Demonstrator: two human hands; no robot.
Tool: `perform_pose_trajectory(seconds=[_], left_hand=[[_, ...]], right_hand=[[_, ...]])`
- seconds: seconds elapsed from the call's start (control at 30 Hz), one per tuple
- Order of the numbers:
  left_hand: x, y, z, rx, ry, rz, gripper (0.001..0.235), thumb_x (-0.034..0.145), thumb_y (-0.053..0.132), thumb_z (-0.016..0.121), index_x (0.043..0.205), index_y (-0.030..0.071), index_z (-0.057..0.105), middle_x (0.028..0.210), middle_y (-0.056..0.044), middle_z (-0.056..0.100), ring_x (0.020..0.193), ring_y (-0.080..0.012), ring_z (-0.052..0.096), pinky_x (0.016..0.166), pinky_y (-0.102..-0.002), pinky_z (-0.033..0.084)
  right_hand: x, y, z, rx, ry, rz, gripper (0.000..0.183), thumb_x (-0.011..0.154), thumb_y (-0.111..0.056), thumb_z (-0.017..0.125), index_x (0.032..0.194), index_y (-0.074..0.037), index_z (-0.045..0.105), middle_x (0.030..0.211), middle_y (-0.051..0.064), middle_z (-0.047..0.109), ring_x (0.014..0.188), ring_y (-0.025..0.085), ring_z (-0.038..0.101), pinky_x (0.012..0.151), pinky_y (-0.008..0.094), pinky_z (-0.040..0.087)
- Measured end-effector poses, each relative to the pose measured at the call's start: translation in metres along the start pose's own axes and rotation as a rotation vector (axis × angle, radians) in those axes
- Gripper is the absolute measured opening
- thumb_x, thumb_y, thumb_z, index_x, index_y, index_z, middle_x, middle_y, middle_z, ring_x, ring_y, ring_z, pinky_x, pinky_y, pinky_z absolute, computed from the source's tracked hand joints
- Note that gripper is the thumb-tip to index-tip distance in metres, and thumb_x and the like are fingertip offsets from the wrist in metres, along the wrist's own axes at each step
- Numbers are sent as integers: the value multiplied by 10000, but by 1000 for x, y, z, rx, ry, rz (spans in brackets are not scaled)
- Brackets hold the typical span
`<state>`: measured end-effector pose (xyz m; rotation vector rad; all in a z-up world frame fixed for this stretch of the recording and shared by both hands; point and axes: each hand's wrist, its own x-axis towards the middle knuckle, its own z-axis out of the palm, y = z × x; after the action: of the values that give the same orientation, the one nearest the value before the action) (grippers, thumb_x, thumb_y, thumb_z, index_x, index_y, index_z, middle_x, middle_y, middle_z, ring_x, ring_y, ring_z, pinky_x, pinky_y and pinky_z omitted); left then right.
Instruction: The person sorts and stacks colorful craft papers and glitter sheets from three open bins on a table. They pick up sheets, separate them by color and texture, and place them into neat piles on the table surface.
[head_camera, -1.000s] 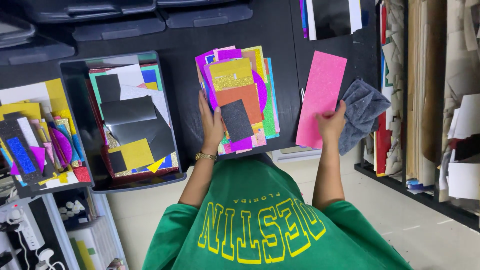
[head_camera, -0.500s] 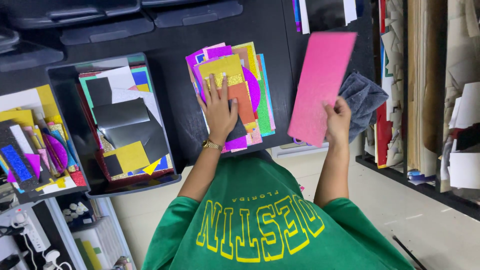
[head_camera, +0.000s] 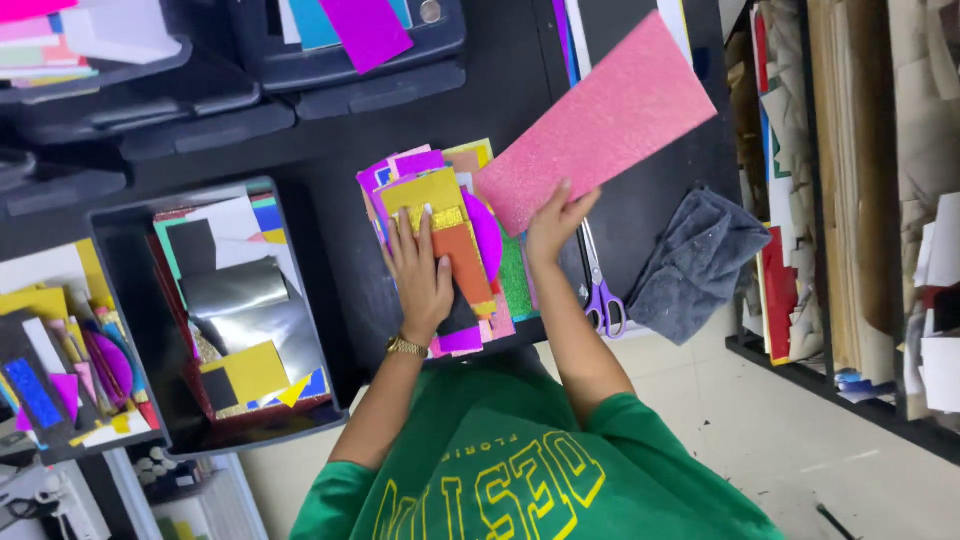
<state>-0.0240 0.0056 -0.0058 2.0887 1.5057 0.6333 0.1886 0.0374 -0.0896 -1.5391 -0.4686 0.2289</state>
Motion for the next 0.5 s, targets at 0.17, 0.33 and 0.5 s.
perform_pose_trajectory(seconds=[0.17,0.33,0.5], left_hand=[[2,0,3,-38,-20,-20,694,994,353,380,1642,146,242,1700,-204,83,1556,-447,17,1171,-663,75],[4,0,6,-61,-8,-20,678,1013,362,333,1645,136,236,1701,-201,78,1556,-449,10,1166,-668,71],[3,-6,11,-57,-17,-25,709,981,346,362,1637,107,238,1695,-217,77,1552,-463,6,1175,-664,55]], right_hand=[[29,19,-3,30,15,20,472,1115,-91,558,1542,-38,364,1542,191,424,1483,198,329,1264,428,214],[24,9,7,15,2,23,377,1107,-97,562,1466,-61,453,1396,154,538,1351,155,440,1195,423,305],[27,2,13,43,27,32,350,1112,-106,538,1452,-109,458,1363,56,563,1277,78,467,1170,388,342]])
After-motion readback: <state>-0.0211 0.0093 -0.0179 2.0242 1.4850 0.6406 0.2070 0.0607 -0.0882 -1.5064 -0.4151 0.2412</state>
